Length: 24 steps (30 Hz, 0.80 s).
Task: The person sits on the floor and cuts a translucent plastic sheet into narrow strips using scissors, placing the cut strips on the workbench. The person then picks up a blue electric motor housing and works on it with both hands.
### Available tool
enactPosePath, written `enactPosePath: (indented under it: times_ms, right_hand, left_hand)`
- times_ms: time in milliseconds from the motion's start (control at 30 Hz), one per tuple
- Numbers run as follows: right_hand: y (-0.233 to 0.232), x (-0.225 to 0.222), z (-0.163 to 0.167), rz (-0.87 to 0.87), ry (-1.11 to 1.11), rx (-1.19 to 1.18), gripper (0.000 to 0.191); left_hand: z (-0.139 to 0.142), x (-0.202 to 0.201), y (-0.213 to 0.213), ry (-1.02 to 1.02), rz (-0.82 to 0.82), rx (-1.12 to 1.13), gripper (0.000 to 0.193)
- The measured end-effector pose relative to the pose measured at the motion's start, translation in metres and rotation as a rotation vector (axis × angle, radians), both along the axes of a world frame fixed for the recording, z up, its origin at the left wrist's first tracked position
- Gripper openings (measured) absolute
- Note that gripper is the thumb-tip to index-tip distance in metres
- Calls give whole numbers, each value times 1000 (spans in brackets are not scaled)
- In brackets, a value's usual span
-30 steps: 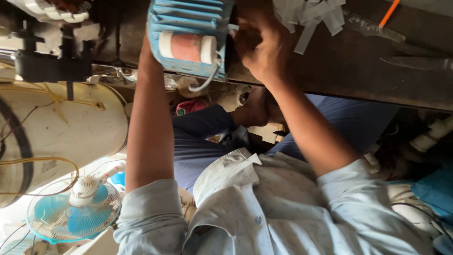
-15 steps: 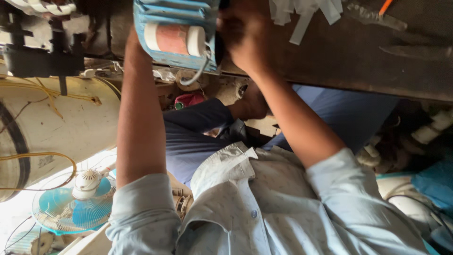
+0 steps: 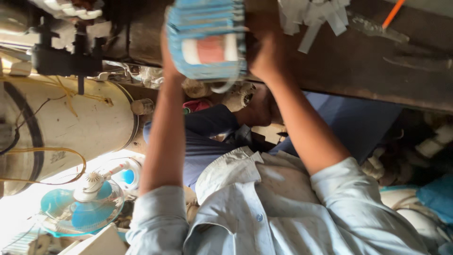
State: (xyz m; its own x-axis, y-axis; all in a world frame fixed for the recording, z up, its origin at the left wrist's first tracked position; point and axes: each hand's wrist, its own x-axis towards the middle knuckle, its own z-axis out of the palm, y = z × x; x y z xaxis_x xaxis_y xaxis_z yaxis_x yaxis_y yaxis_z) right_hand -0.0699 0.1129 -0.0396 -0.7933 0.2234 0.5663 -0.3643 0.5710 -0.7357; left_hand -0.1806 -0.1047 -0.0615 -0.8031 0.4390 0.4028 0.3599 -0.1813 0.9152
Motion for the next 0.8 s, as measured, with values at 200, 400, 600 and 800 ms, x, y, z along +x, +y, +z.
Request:
enactPosePath:
  times_ms: [200, 400, 600, 800]
  right_hand:
    - [35, -2, -1, 80, 4, 22, 18]
    - [55, -6, -4, 79, 7, 83, 21]
    - [66, -1, -15, 49, -52, 125, 23]
    - [75, 3, -16, 48, -134, 151, 25]
  left_hand:
    - [5, 32, 30, -117, 268, 47, 49]
    - [9, 28, 21, 12, 315, -148, 53]
    - [-7, 27, 27, 264, 451, -356, 54]
    - [-15, 34, 25, 239, 341, -217, 47]
